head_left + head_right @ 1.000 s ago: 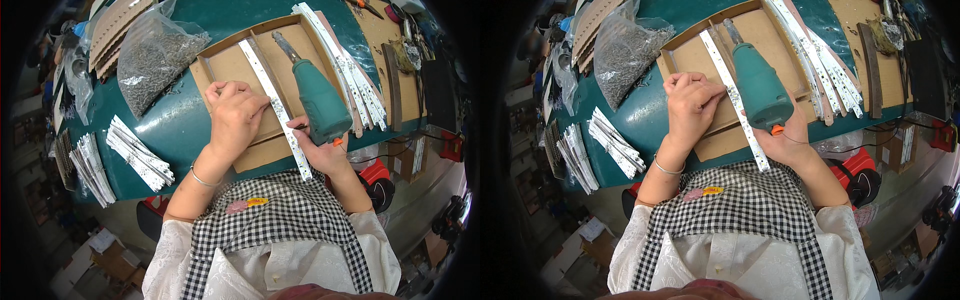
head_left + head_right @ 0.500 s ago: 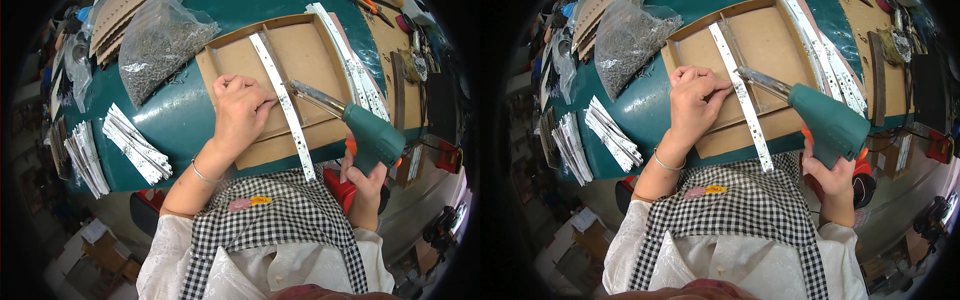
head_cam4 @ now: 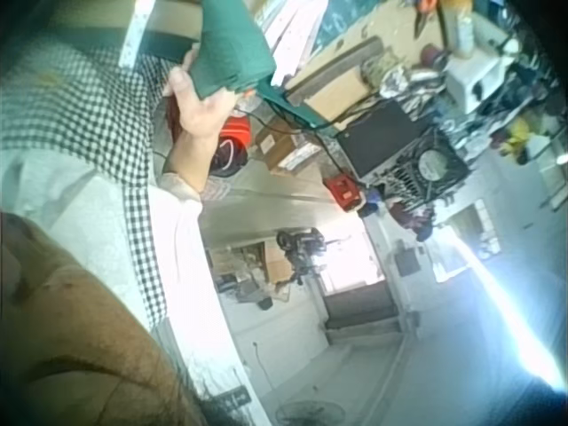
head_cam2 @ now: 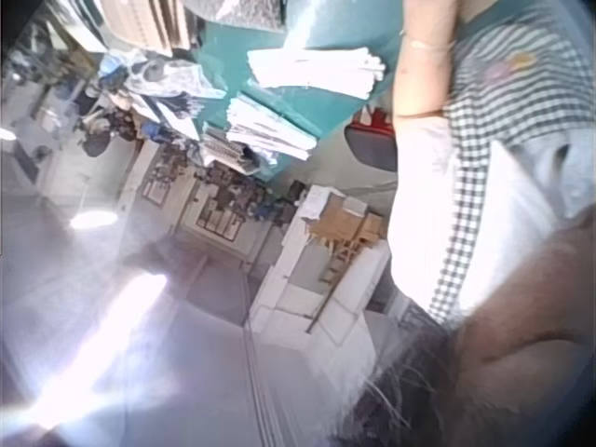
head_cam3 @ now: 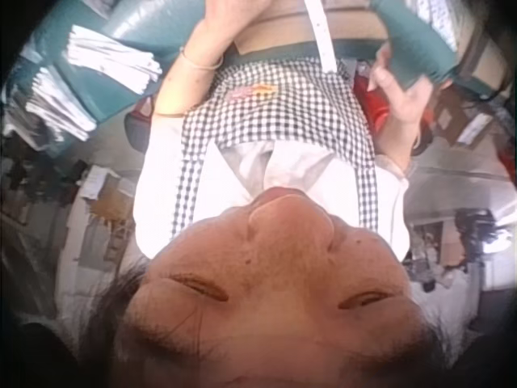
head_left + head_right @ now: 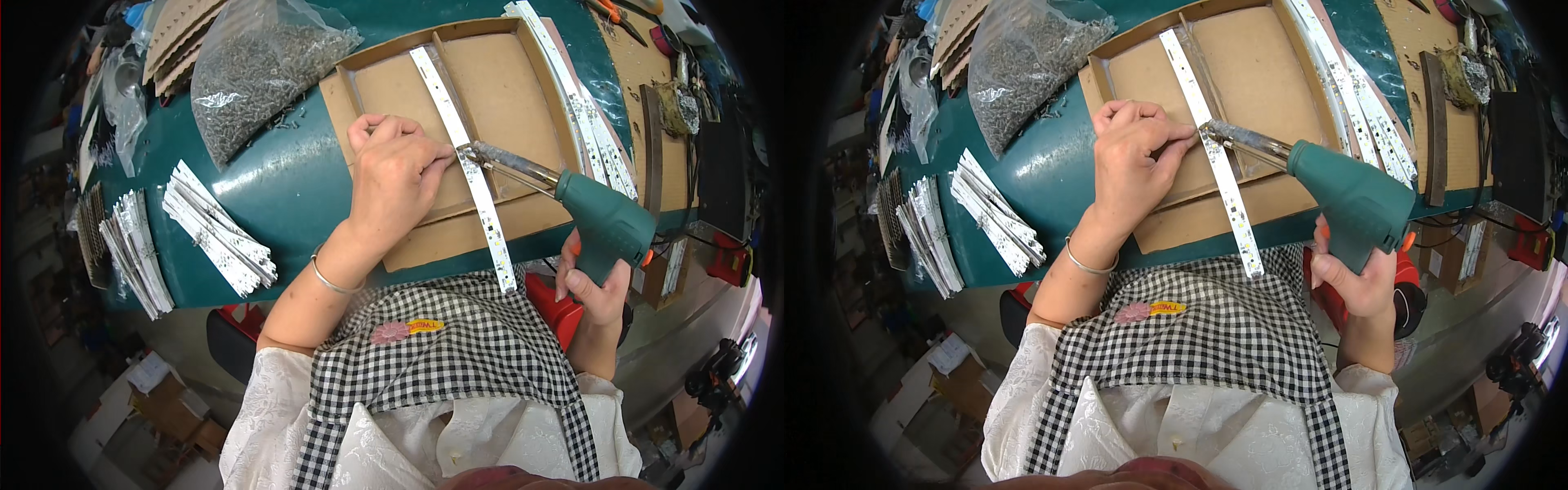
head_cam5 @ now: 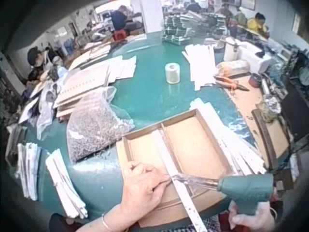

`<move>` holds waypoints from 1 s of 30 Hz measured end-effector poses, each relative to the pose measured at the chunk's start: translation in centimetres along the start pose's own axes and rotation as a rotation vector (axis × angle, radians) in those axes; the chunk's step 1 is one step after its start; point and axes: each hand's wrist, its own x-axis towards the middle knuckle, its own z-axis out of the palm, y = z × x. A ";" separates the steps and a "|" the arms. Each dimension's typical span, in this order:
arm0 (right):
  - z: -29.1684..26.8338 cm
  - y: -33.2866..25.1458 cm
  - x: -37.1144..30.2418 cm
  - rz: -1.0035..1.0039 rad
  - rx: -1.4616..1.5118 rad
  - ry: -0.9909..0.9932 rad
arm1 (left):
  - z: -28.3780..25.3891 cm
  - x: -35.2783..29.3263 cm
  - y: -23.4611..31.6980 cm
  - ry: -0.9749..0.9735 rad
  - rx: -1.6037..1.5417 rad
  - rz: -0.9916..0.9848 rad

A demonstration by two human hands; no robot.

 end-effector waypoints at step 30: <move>-0.9 -1.5 -0.2 -0.184 0.152 0.138 | -1.7 0.0 0.4 -0.024 0.046 -0.013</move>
